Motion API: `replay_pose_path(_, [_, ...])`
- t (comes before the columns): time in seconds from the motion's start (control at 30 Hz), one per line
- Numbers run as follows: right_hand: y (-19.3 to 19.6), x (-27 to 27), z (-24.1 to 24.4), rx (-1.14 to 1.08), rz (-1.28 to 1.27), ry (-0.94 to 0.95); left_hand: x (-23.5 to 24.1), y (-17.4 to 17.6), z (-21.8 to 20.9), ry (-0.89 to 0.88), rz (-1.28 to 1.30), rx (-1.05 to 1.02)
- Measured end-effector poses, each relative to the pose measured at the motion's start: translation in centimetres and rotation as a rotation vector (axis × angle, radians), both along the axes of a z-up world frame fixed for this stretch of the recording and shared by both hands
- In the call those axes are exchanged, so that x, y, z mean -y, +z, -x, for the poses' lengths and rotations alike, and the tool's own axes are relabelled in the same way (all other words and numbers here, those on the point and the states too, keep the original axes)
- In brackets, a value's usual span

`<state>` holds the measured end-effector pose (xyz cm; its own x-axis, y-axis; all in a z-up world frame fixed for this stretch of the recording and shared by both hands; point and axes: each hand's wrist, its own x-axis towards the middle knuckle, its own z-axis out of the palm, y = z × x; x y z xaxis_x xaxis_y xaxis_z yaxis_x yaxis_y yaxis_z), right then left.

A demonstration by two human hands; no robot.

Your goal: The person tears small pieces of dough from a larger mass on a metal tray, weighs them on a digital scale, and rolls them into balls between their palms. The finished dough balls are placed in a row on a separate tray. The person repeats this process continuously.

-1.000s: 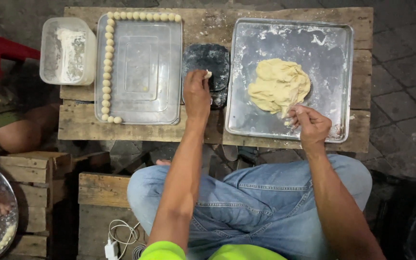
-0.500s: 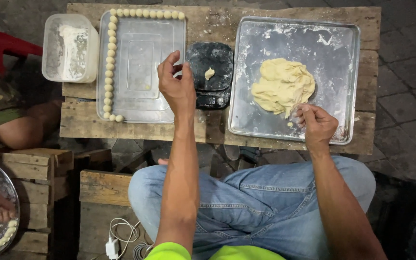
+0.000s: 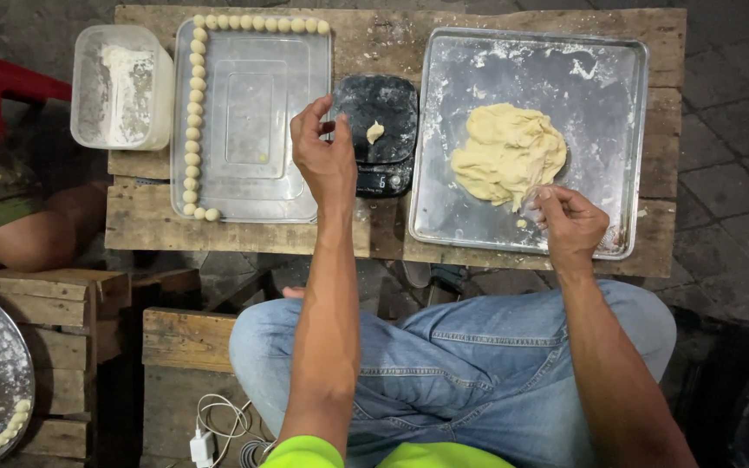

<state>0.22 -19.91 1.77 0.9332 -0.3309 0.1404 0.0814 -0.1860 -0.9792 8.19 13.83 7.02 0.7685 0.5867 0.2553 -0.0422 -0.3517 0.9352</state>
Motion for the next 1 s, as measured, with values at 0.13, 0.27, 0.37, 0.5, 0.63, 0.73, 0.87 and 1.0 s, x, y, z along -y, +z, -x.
replay_pose_path(0.13, [0.0,0.0,-0.3,0.051,0.05,-0.017,-0.1,-1.2,-0.2,-0.047,-0.063,-0.013])
replay_pose_path(0.27, [1.1,0.0,-0.2,0.087,0.248,-0.029,0.5,-2.2,-0.2,-0.113,-0.113,-0.013])
replay_pose_path(0.37, [1.2,-0.3,0.0,0.082,0.402,-0.017,1.4,-1.0,0.2,-0.162,-0.134,0.013])
replay_pose_path(0.5, [-0.1,0.1,-0.3,0.15,0.485,0.078,1.9,-0.7,0.3,-0.189,-0.112,0.018])
replay_pose_path(0.63, [-0.8,0.1,-1.1,0.204,0.502,0.085,2.6,-0.7,0.4,-0.23,-0.105,-0.014])
replay_pose_path(0.73, [-0.8,0.1,-1.3,0.194,0.513,0.093,2.9,-1.2,0.3,-0.226,-0.1,0.01])
replay_pose_path(0.87, [-0.2,-0.5,-1.4,0.147,0.334,0.119,4.5,1.8,1.3,-0.298,-0.096,-0.034])
replay_pose_path(1.0, [0.1,-0.9,-1.2,0.051,0.003,0.114,7.0,-0.6,1.5,-0.437,-0.064,-0.049])
